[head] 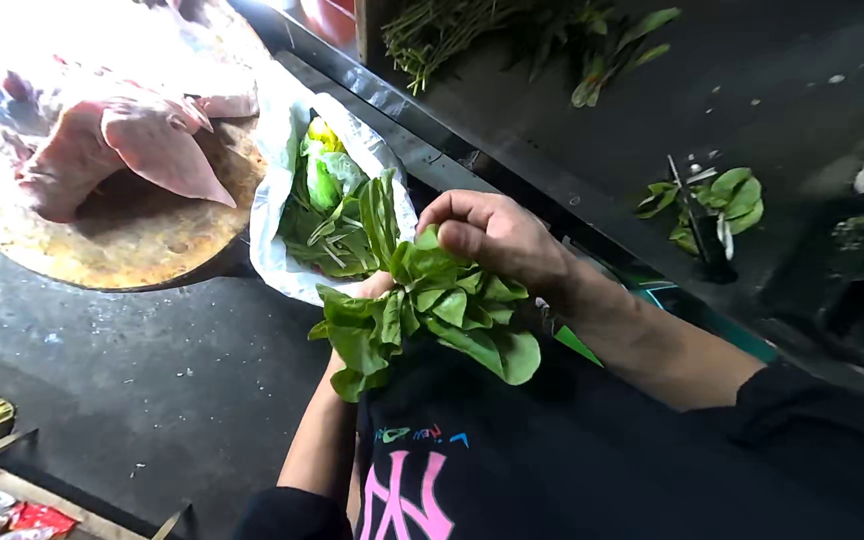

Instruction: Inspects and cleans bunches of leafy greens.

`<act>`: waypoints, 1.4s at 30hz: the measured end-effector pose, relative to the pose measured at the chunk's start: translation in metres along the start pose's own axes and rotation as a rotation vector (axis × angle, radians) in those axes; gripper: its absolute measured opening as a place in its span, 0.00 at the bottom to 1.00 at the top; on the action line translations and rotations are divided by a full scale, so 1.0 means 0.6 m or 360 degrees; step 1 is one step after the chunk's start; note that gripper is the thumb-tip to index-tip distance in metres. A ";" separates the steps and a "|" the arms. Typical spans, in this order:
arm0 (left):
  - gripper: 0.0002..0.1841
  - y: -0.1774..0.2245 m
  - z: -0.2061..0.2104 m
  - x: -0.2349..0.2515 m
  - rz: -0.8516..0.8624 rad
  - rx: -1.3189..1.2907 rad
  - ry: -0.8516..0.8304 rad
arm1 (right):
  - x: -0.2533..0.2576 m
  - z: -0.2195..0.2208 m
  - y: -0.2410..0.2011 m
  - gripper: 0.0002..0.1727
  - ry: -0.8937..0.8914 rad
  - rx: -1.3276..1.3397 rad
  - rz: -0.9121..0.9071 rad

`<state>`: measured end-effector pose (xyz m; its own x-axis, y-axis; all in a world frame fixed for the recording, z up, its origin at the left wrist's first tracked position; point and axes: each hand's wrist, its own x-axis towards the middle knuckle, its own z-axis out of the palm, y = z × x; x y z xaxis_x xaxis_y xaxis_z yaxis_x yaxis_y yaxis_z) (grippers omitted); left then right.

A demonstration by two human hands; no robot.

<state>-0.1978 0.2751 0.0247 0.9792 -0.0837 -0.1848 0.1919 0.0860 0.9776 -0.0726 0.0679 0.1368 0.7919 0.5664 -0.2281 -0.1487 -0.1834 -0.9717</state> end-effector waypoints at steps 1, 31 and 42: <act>0.15 -0.001 -0.008 -0.008 -0.0138 -0.0004 -0.0094 | -0.004 0.000 -0.004 0.22 -0.0062 -0.0024 0.0054; 0.22 -0.044 -0.019 0.029 0.0067 -0.1598 -0.1003 | 0.035 0.028 0.024 0.13 -0.0229 0.0928 0.0437; 0.11 -0.022 -0.014 0.056 -0.0028 -0.1845 0.0234 | -0.057 0.001 0.027 0.06 -0.0108 0.0006 -0.0002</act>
<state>-0.1666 0.2796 0.0048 0.9594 0.0150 -0.2815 0.0766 0.9471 0.3117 -0.1026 0.0460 0.1287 0.7502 0.6197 -0.2305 -0.1504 -0.1796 -0.9722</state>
